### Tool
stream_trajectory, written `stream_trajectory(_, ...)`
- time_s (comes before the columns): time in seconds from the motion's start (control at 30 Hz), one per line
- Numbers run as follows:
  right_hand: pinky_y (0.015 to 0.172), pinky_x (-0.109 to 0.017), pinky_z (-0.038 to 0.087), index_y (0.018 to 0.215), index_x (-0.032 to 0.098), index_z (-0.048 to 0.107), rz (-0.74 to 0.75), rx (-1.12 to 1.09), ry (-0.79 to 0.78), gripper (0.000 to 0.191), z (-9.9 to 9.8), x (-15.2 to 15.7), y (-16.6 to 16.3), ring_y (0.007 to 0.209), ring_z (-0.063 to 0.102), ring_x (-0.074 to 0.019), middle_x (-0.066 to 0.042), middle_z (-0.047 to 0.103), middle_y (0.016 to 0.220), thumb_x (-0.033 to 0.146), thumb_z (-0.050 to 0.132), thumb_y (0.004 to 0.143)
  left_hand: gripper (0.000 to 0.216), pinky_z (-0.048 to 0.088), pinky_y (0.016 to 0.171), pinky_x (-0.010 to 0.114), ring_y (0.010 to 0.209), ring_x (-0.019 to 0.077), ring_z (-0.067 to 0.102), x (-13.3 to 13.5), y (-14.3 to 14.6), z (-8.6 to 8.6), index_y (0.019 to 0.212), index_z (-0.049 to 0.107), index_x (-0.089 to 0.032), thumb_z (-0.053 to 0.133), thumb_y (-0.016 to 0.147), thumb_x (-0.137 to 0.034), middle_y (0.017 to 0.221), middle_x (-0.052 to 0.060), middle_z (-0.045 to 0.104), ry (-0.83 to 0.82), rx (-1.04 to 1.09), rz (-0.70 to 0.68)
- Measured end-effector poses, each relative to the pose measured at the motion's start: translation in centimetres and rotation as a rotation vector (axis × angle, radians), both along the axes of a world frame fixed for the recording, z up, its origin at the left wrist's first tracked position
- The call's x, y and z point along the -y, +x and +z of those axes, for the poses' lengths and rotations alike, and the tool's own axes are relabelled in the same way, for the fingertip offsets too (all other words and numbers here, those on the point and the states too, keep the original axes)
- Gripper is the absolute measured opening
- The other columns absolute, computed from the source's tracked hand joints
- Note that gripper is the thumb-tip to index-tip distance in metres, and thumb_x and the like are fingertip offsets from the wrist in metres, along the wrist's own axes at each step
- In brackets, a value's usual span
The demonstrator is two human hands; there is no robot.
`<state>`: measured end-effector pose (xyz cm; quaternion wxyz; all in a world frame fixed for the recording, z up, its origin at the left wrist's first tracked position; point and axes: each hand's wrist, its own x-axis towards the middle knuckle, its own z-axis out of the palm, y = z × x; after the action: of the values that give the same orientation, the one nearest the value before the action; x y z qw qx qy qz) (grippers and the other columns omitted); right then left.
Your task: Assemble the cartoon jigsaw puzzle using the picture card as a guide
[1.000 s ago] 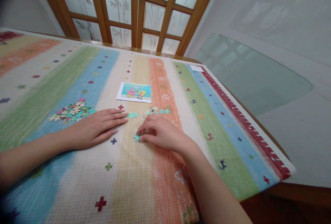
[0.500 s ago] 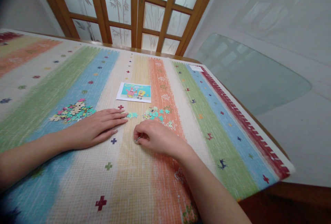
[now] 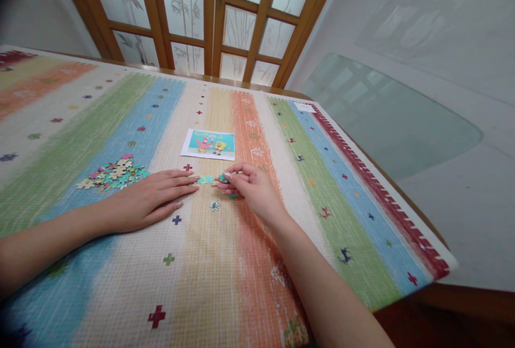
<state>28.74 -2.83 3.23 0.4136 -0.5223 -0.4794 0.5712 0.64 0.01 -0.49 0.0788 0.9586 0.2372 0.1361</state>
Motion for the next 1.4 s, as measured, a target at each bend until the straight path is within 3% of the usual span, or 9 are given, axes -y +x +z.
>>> stream_trajectory(0.33, 0.075, -0.03, 0.06, 0.092, 0.02, 0.066, 0.042, -0.003, 0.014, 0.029, -0.2, -0.1, 0.3, 0.078, 0.074, -0.016, -0.003, 0.076, 0.084, 0.04, 0.08, 0.076, 0.044, 0.029, 0.122, 0.042, 0.146, 0.0222, 0.038, 0.0, 0.1, 0.1, 0.146, 0.051, -0.022, 0.041, 0.106, -0.037, 0.155, 0.004, 0.048, 0.006, -0.02, 0.004)
stream_trajectory(0.63, 0.089, -0.035, 0.058, 0.1, 0.022, 0.069, 0.091, 0.046, 0.147, 0.025, -0.6, 0.0, 0.2, 0.087, 0.072, -0.016, -0.002, 0.071, 0.091, 0.028, 0.077, 0.077, 0.045, 0.027, 0.123, 0.042, 0.147, 0.0221, 0.037, 0.0, 0.1, 0.0, 0.148, 0.049, -0.025, 0.042, 0.106, -0.037, 0.156, 0.002, 0.047, -0.015, -0.021, 0.01)
stream_trajectory(0.8, 0.083, -0.036, 0.059, 0.103, 0.022, 0.065, 0.083, 0.032, 0.114, 0.032, -0.6, 0.0, 0.4, 0.083, 0.074, -0.0179, -0.002, 0.071, 0.086, 0.031, 0.079, 0.076, 0.044, 0.028, 0.123, 0.042, 0.147, 0.0223, 0.038, 0.0, 0.0, 0.0, 0.147, 0.051, -0.024, 0.042, 0.106, -0.037, 0.155, 0.003, 0.047, -0.014, -0.009, 0.007)
stream_trajectory(0.97, 0.079, -0.035, 0.06, 0.092, 0.02, 0.064, 0.081, 0.062, 0.117, 0.027, -0.7, -0.2, 0.5, 0.08, 0.075, -0.0185, -0.002, 0.071, 0.084, 0.035, 0.08, 0.076, 0.044, 0.028, 0.123, 0.041, 0.147, 0.0221, 0.038, 0.1, 0.0, 0.0, 0.147, 0.051, -0.024, 0.042, 0.106, -0.038, 0.155, 0.003, 0.048, -0.017, -0.01, 0.008)
stream_trajectory(1.17, 0.077, -0.036, 0.059, 0.104, 0.02, 0.074, 0.122, 0.224, 0.175, 0.026, -0.9, -0.3, 1.1, 0.08, 0.072, -0.0185, -0.007, 0.076, 0.093, 0.034, 0.071, 0.083, 0.044, 0.028, 0.123, 0.042, 0.147, 0.0219, 0.037, 0.1, 0.1, 0.1, 0.147, 0.051, -0.025, 0.042, 0.106, -0.037, 0.156, 0.002, 0.047, -0.015, -0.004, 0.007)
stream_trajectory(1.4, 0.088, -0.04, 0.052, 0.107, 0.026, 0.079, 0.156, 0.584, 0.418, 0.025, -0.7, -0.6, 1.6, 0.099, 0.067, -0.0216, -0.008, 0.074, 0.104, 0.02, 0.061, 0.091, 0.044, 0.029, 0.123, 0.042, 0.147, 0.0218, 0.037, 0.1, 0.0, 0.1, 0.146, 0.051, -0.023, 0.041, 0.106, -0.037, 0.155, 0.002, 0.047, 0.001, -0.029, 0.011)
